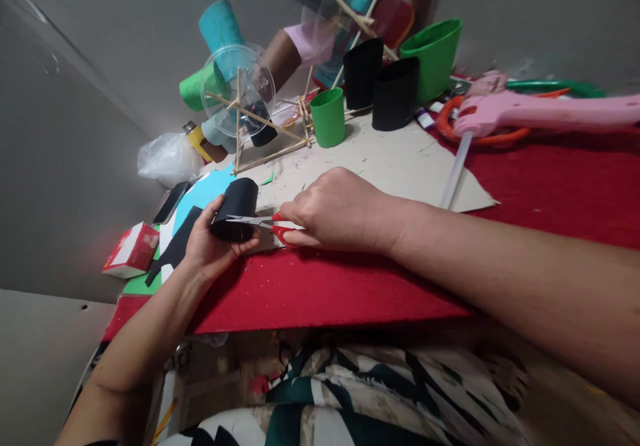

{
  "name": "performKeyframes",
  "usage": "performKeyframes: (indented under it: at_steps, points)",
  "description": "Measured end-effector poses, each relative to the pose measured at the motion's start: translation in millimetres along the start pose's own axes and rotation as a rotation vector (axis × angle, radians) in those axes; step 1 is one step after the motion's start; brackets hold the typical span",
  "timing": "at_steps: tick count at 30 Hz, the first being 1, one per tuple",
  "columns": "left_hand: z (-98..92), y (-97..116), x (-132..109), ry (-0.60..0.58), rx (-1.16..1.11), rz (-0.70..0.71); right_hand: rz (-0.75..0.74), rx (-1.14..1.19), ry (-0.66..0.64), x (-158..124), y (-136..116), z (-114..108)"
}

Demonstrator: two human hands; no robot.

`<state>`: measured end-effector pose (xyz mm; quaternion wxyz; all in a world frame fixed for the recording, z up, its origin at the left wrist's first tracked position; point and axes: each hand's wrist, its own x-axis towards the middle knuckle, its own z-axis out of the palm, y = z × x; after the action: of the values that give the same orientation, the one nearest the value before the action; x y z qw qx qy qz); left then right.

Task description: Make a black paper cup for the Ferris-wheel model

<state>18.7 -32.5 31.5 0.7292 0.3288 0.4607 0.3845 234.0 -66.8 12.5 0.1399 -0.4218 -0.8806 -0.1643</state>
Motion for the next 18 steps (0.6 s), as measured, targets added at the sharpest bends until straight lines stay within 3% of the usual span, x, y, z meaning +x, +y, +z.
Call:
performKeyframes:
  at_steps: [18]
  points:
    - [-2.3, -3.6, 1.9, 0.035, 0.075, 0.038, -0.036, -0.005, 0.017, -1.4, 1.7, -1.6]
